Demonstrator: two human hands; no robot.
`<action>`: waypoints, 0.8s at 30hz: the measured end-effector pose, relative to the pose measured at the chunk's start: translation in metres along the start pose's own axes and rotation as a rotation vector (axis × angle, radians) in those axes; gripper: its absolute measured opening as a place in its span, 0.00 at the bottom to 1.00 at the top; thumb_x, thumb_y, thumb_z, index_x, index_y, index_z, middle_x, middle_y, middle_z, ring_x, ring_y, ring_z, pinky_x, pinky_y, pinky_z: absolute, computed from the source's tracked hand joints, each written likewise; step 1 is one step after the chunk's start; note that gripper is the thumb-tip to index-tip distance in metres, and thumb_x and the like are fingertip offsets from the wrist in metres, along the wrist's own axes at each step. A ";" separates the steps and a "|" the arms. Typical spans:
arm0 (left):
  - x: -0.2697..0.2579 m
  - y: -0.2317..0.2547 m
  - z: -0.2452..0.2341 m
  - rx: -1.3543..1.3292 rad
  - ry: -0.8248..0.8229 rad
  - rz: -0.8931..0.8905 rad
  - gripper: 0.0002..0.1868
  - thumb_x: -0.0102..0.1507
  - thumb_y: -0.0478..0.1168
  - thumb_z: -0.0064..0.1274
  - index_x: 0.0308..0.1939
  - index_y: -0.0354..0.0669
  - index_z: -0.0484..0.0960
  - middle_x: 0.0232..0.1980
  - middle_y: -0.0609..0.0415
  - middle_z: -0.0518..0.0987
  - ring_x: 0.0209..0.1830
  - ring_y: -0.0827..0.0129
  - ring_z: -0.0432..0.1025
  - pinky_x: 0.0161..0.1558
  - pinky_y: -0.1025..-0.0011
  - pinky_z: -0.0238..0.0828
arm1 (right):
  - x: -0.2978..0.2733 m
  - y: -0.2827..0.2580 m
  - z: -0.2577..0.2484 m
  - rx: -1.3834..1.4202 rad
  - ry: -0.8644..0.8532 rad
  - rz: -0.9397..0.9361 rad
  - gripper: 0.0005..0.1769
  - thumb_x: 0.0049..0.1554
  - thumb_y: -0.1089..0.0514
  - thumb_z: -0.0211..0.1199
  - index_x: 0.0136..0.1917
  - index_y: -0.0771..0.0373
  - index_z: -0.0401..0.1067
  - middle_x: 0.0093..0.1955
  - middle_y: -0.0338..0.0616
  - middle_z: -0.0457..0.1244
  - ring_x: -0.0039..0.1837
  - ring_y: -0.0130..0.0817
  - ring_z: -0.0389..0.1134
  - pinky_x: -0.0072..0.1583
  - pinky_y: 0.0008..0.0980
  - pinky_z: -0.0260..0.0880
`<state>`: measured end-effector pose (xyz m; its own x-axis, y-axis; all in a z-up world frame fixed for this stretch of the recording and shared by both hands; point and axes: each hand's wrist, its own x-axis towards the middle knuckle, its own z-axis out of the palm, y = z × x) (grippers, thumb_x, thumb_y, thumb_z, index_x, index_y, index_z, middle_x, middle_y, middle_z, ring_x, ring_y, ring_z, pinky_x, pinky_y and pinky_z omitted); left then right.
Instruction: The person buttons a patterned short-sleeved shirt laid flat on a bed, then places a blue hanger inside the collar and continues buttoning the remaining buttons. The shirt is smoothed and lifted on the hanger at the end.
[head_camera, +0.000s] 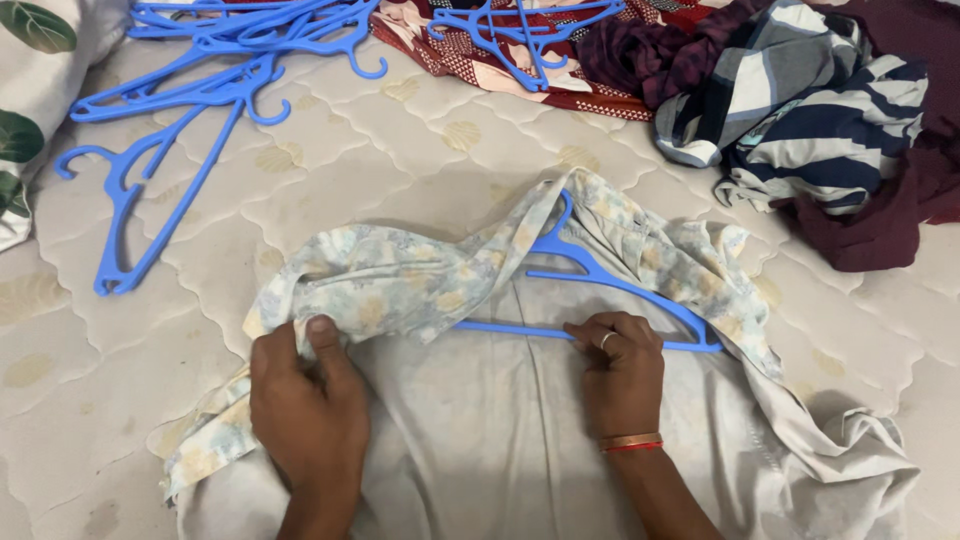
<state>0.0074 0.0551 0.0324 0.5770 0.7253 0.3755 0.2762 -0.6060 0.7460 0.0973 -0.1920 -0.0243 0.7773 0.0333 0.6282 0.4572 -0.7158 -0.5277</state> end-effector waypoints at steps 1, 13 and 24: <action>0.000 0.000 0.001 -0.042 0.020 0.022 0.18 0.70 0.41 0.56 0.60 0.34 0.76 0.51 0.42 0.73 0.32 0.57 0.72 0.38 0.60 0.69 | 0.001 0.000 0.001 0.005 -0.005 0.000 0.23 0.39 0.78 0.62 0.43 0.57 0.83 0.44 0.39 0.69 0.51 0.42 0.67 0.56 0.41 0.64; -0.003 -0.003 0.004 -0.061 0.068 0.175 0.25 0.63 0.35 0.58 0.64 0.41 0.76 0.54 0.46 0.74 0.30 0.63 0.70 0.35 0.65 0.69 | -0.021 -0.008 -0.020 0.087 -0.064 0.150 0.18 0.43 0.76 0.65 0.42 0.60 0.82 0.43 0.43 0.70 0.49 0.44 0.69 0.49 0.40 0.69; -0.005 -0.007 0.012 -0.113 0.105 0.211 0.18 0.71 0.40 0.52 0.63 0.34 0.76 0.55 0.44 0.76 0.34 0.61 0.71 0.37 0.65 0.69 | 0.032 -0.008 0.019 0.260 -0.252 0.140 0.22 0.44 0.79 0.61 0.45 0.59 0.83 0.45 0.45 0.70 0.47 0.40 0.72 0.48 0.36 0.72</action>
<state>0.0120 0.0517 0.0184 0.5281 0.6200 0.5802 0.0674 -0.7117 0.6992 0.1270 -0.1722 -0.0111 0.9072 0.1413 0.3963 0.4080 -0.5256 -0.7465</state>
